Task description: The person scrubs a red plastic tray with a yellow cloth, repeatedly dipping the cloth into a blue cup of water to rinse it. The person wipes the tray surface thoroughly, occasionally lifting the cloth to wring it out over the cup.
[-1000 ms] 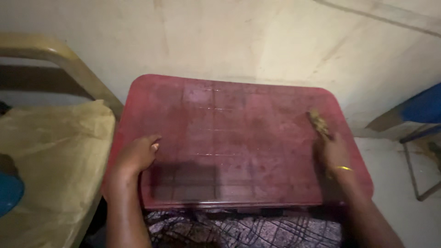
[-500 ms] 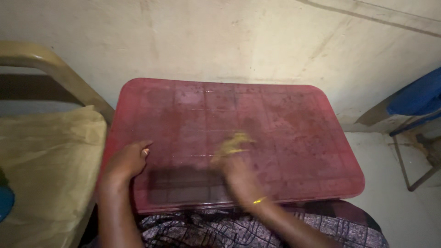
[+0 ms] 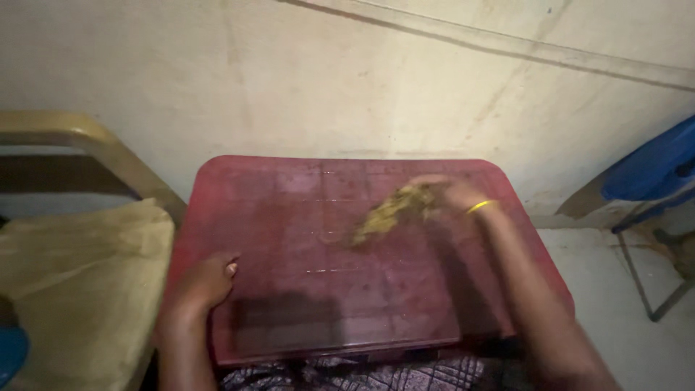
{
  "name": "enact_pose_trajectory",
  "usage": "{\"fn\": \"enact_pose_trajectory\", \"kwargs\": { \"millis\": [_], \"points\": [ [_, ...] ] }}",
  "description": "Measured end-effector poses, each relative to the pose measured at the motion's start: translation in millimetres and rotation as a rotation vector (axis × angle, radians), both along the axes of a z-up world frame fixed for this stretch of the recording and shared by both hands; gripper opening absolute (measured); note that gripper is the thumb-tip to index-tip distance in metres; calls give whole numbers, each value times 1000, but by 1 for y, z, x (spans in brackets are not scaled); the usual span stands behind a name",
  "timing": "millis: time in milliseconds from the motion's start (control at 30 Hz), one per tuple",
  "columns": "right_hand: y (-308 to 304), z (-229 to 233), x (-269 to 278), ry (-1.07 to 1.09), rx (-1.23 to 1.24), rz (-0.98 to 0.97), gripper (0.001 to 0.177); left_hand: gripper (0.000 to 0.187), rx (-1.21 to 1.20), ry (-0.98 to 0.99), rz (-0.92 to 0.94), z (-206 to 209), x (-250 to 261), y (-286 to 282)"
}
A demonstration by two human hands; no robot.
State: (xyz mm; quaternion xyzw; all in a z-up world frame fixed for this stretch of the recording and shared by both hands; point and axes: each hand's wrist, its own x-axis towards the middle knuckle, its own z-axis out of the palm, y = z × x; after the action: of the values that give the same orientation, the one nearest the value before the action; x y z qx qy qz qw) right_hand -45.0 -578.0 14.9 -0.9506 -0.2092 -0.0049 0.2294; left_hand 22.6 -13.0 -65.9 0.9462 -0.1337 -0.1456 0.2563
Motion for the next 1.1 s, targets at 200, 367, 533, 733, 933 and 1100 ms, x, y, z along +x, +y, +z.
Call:
{"fn": "enact_pose_trajectory", "kwargs": {
  "millis": [200, 367, 533, 733, 933, 1100],
  "points": [
    [-118, -82, 27, 257, -105, -761, 44, 40, -57, -84, -27, -22, 8, -2],
    [-50, -121, 100, 320, -655, -787, 38, 41, -76, -92, -94, -30, 14, -2],
    [95, -132, 206, 25, -914, -704, 37, 58, -71, -129, -2, 35, -8, -5],
    [312, -113, 203, 94, 112, -554, 27, 46, -201, -595, 76, 63, -13, -2],
    [448, -97, 115, 62, 253, -123, 25, 48, -255, -624, 115, 62, -12, -3],
    [432, -79, -3, -54, 104, 330, 23, 44, -204, -537, 85, 53, -17, -7]
  ]
}}
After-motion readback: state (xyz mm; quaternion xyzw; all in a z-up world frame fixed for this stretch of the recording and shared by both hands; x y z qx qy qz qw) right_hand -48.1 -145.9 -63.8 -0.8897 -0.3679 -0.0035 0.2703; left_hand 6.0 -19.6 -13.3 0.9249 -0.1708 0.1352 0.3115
